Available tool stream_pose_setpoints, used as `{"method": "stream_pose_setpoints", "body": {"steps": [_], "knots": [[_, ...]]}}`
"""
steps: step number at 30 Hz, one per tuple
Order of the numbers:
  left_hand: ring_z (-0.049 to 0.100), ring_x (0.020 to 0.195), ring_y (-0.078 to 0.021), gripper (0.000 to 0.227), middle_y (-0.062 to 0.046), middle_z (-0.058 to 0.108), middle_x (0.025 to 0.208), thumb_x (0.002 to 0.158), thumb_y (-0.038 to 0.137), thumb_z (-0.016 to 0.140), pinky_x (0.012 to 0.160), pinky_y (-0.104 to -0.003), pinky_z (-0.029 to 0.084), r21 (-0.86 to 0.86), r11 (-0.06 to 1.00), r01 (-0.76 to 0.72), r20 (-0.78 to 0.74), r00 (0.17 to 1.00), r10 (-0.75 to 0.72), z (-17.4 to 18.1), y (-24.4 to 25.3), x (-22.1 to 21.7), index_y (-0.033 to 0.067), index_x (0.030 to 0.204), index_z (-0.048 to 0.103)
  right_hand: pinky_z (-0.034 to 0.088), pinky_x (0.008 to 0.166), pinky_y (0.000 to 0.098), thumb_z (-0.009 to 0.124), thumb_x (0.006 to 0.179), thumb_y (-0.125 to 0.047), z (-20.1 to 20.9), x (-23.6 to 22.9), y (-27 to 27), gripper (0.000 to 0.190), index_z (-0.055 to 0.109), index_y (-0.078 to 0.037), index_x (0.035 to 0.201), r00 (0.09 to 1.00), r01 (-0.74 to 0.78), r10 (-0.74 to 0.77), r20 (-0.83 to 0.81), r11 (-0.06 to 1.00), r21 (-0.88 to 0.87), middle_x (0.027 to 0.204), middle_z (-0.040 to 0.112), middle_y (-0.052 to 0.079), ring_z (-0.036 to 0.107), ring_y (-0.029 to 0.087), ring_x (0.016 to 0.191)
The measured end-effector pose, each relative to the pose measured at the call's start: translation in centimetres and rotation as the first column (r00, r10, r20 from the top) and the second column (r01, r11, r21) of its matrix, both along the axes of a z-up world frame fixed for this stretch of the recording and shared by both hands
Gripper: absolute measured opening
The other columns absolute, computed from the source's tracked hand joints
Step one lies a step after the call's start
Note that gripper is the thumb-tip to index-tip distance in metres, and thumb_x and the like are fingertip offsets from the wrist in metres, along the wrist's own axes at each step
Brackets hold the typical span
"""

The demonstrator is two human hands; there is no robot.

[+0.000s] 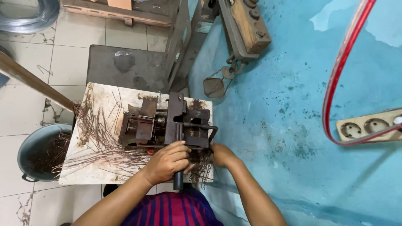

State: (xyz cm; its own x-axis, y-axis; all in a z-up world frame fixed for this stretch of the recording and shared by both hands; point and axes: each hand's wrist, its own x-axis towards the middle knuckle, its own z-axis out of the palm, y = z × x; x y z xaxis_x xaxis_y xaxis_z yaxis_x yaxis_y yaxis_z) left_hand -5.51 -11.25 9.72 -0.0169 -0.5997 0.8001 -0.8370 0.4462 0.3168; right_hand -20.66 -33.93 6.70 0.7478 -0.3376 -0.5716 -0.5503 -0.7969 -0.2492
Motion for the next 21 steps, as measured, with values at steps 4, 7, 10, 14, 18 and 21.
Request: {"method": "stream_pose_setpoints", "body": {"steps": [4,7,10,14,18,21], "knots": [[0.068,0.101,-0.0232,0.031,-0.002,0.063,0.086,0.103,0.032,0.058,0.107,-0.045,0.049,-0.028,0.999,0.017,-0.028,0.999,-0.018,1.4,0.1,-0.1,0.0149,0.077,0.062,0.052,0.092,0.0596,0.066,0.086,-0.008,12.0,-3.9,3.7,0.036,0.067,0.007,0.118,1.000,-0.021,0.016,0.025,0.984,0.177,0.109,0.071,0.032,0.063,0.053,0.109],[0.064,0.087,-0.0243,0.031,-0.005,0.058,0.077,0.099,0.014,0.066,0.104,-0.044,0.050,0.064,0.997,0.037,-0.030,0.999,-0.035,3.7,1.0,0.3,0.0097,0.071,0.052,0.049,0.074,0.0336,0.071,0.092,-0.031,18.1,-4.7,1.8,0.023,0.067,-0.014,0.106,0.993,0.000,0.020,-0.117,0.986,0.168,0.103,0.074,0.004,0.067,0.021,0.088],[0.064,0.101,-0.0300,0.022,-0.008,0.063,0.089,0.098,0.016,0.063,0.110,-0.050,0.045,0.127,0.987,0.094,-0.036,0.995,-0.090,2.7,1.5,0.0,0.0077,0.078,0.060,0.062,0.086,0.0320,0.072,0.086,-0.023,22.5,-2.5,-1.5,0.021,0.071,-0.017,0.106,0.971,0.030,-0.049,0.234,0.996,0.087,0.103,0.082,0.000,0.079,0.016,0.096],[0.065,0.102,-0.0299,0.026,-0.008,0.059,0.081,0.097,0.020,0.065,0.110,-0.052,0.044,0.097,0.992,0.080,-0.095,0.993,-0.071,3.0,1.6,-0.8,0.0092,0.073,0.059,0.050,0.086,0.0437,0.076,0.088,-0.032,16.8,5.0,-8.7,0.030,0.069,-0.011,0.108,0.813,0.238,-0.023,0.582,0.925,-0.296,0.110,0.073,0.009,0.065,0.029,0.102],[0.063,0.089,-0.0268,0.031,-0.007,0.056,0.078,0.095,0.015,0.066,0.107,-0.047,0.048,0.028,0.999,0.019,-0.087,0.996,-0.016,2.7,1.1,-1.0,0.0085,0.067,0.055,0.059,0.083,0.0458,0.068,0.096,-0.026,5.3,10.8,-9.3,0.022,0.071,-0.007,0.107,0.929,0.290,-0.206,0.308,0.921,-0.259,0.108,0.069,0.015,0.069,0.030,0.090],[0.062,0.089,-0.0276,0.031,-0.006,0.055,0.078,0.095,0.016,0.066,0.107,-0.049,0.047,0.024,0.999,0.045,-0.077,0.996,-0.043,1.3,0.7,-0.8,0.0092,0.068,0.054,0.055,0.066,0.0381,0.057,0.087,-0.004,-1.9,8.2,-7.1,0.017,0.072,-0.009,0.092,0.972,0.081,-0.116,-0.205,0.982,-0.169,0.087,0.071,0.015,0.070,0.030,0.080]]}}
